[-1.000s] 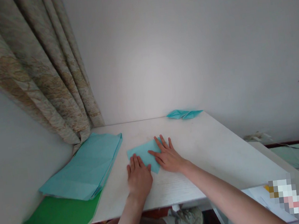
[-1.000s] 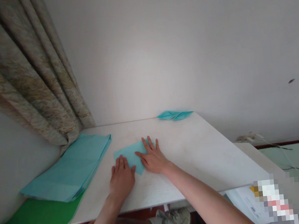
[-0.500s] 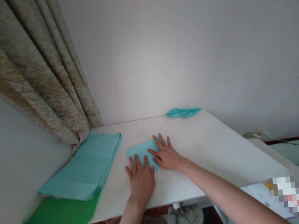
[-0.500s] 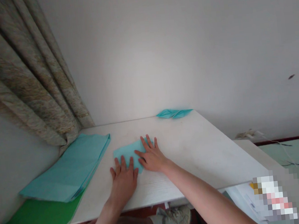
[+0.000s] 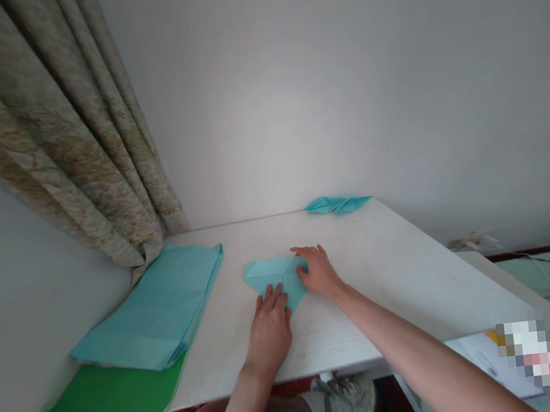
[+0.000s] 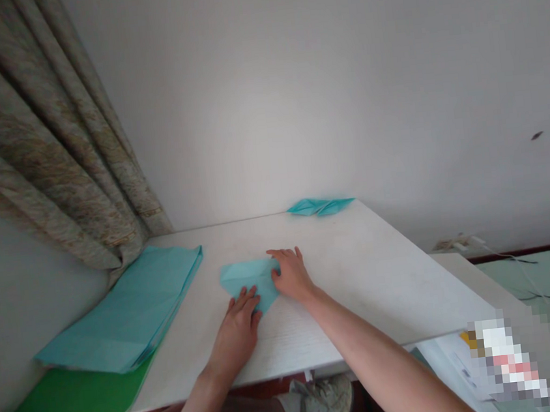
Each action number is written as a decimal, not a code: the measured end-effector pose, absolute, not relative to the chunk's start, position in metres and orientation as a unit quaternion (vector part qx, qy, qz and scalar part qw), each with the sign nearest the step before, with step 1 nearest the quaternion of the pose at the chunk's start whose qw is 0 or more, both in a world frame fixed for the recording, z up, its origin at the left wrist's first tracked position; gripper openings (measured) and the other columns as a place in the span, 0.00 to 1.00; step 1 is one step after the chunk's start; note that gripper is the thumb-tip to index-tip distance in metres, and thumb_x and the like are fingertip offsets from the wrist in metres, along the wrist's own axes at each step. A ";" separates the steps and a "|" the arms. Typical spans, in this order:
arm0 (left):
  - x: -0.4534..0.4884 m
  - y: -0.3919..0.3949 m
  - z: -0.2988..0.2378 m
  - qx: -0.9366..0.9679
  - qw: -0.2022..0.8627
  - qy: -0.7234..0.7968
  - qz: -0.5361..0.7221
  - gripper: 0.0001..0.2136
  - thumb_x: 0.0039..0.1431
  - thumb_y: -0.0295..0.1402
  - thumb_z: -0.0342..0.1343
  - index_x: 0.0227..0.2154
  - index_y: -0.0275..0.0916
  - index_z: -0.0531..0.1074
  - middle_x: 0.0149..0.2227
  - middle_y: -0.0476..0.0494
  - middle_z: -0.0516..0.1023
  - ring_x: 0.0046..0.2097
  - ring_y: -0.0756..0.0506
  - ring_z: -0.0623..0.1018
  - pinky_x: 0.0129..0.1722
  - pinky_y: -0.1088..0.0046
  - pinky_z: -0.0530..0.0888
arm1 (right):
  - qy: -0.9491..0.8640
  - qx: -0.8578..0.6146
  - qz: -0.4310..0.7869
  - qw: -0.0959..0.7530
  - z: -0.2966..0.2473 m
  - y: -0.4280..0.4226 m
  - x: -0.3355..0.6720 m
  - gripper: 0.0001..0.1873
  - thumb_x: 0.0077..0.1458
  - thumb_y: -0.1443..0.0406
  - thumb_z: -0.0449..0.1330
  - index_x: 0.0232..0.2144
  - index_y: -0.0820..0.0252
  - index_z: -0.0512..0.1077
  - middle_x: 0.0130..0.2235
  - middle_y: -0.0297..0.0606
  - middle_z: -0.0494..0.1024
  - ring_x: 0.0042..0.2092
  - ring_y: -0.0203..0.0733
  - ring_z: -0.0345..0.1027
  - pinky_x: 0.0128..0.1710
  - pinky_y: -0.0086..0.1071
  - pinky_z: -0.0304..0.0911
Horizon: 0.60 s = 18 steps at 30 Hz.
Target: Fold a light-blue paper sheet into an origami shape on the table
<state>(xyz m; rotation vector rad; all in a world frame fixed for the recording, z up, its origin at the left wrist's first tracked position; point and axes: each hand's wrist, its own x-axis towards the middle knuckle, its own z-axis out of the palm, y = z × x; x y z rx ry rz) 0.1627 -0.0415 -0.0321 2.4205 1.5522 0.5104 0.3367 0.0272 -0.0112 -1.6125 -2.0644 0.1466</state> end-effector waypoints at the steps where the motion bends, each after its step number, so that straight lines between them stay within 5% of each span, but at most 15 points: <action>1: 0.163 -0.042 -0.032 0.823 0.110 0.529 0.174 0.17 0.61 0.23 0.43 0.51 0.35 0.68 0.60 0.40 0.64 0.63 0.42 0.60 0.60 0.57 0.60 | -0.750 -0.601 0.062 0.268 -0.012 0.029 0.338 0.26 0.48 0.71 0.53 0.51 0.58 0.67 0.45 0.40 0.75 0.48 0.45 0.64 0.58 0.46 0.44; 5: 0.164 -0.043 -0.033 0.826 0.100 0.525 0.178 0.19 0.61 0.23 0.41 0.53 0.35 0.66 0.60 0.40 0.63 0.63 0.41 0.59 0.59 0.56 0.60 | -0.744 -0.588 0.074 0.308 -0.014 0.032 0.343 0.21 0.47 0.71 0.54 0.45 0.58 0.72 0.39 0.38 0.77 0.43 0.44 0.66 0.50 0.39 0.54; 10: 0.164 -0.042 -0.036 0.830 0.078 0.520 0.187 0.20 0.61 0.24 0.41 0.54 0.37 0.65 0.60 0.39 0.63 0.62 0.41 0.60 0.58 0.54 0.61 | -0.784 -0.541 0.053 0.300 -0.010 0.027 0.344 0.14 0.44 0.73 0.55 0.31 0.57 0.77 0.34 0.37 0.78 0.41 0.44 0.66 0.53 0.41 0.48; 18: 0.164 -0.042 -0.038 0.829 0.060 0.514 0.213 0.19 0.60 0.24 0.43 0.53 0.36 0.67 0.58 0.40 0.67 0.60 0.40 0.63 0.58 0.56 0.62 | -0.846 -0.491 0.052 0.199 -0.002 0.021 0.344 0.22 0.41 0.74 0.56 0.36 0.48 0.78 0.35 0.35 0.75 0.42 0.43 0.64 0.56 0.47 0.39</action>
